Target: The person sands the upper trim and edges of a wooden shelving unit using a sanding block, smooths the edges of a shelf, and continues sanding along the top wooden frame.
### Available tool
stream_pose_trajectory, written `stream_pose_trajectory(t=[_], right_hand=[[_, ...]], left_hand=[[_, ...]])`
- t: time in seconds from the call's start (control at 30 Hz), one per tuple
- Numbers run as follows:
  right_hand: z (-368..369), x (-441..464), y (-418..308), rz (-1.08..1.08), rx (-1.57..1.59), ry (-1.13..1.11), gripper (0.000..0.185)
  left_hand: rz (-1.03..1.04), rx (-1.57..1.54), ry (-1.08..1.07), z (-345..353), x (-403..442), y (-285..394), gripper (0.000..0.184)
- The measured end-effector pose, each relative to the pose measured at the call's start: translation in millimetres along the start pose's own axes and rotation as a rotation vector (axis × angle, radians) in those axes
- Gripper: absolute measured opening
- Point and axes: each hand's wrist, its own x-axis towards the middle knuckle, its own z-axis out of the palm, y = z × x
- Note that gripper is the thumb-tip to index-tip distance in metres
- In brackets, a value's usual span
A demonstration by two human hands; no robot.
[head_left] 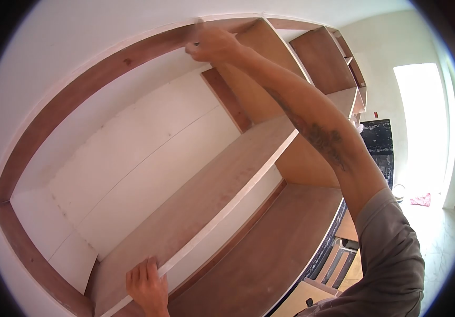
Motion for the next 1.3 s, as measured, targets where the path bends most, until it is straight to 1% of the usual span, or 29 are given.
stream_pose_trajectory(t=[0.07, 0.17, 0.27, 0.37, 0.47, 0.5, 0.57, 0.63, 0.67, 0.73, 0.8, 0.9, 0.97, 1.1, 1.2, 1.27, 1.3], right_hand=[[-23, -15, -32, 0.084, 0.012, -0.182, 0.097], [-29, -20, -40, 0.087, 0.000, -0.219, 0.095], [-10, -25, -9, -0.032, 0.059, 0.021, 0.089], [-15, -30, 12, 0.019, 0.117, 0.024, 0.089], [-21, -30, 36, 0.112, 0.048, -0.047, 0.089], [-20, -28, 46, 0.110, 0.045, -0.023, 0.088], [-13, -26, 68, 0.103, 0.040, 0.025, 0.087], [-21, -23, 73, 0.122, 0.020, 0.008, 0.088], [-22, -20, 75, 0.132, 0.011, -0.001, 0.088], [-25, -17, 70, 0.044, 0.013, 0.010, 0.089], [-30, -15, 62, 0.018, 0.005, -0.013, 0.090], [-29, -17, 41, 0.070, 0.005, -0.065, 0.090], [-22, -17, 36, 0.108, 0.037, -0.055, 0.089], [-28, -27, 52, 0.000, -0.032, 0.014, 0.087], [-24, -24, 65, 0.047, -0.013, 0.013, 0.086], [-25, -22, 68, 0.127, 0.013, -0.048, 0.087], [-25, -22, 69, 0.129, 0.017, -0.053, 0.087]], left_hand=[[0.001, -0.008, -0.006, -6, 4, 5, 0.043], [0.003, -0.011, -0.021, -9, 5, 6, 0.044], [0.005, -0.011, -0.032, -9, 5, 5, 0.043], [0.009, -0.011, -0.013, -6, 4, 4, 0.042], [0.013, -0.011, 0.001, -3, 1, 3, 0.040], [0.014, -0.010, 0.004, -4, 2, 2, 0.040], [0.025, 0.073, -0.059, -16, 7, 7, 0.038], [0.029, 0.115, -0.087, -20, 9, 9, 0.037], [0.029, 0.116, -0.085, -19, 9, 9, 0.037], [0.031, 0.118, -0.077, -19, 9, 9, 0.035], [0.035, 0.119, -0.066, -19, 9, 9, 0.033], [0.035, 0.121, -0.060, -19, 10, 9, 0.031], [0.036, 0.137, -0.057, -19, 9, 9, 0.029], [0.038, 0.148, -0.029, -17, 8, 8, 0.026], [0.058, 0.156, -0.002, -15, 8, 7, 0.023], [0.054, 0.125, 0.007, -15, 9, 7, 0.021], [0.050, 0.110, 0.010, -15, 10, 7, 0.020]])
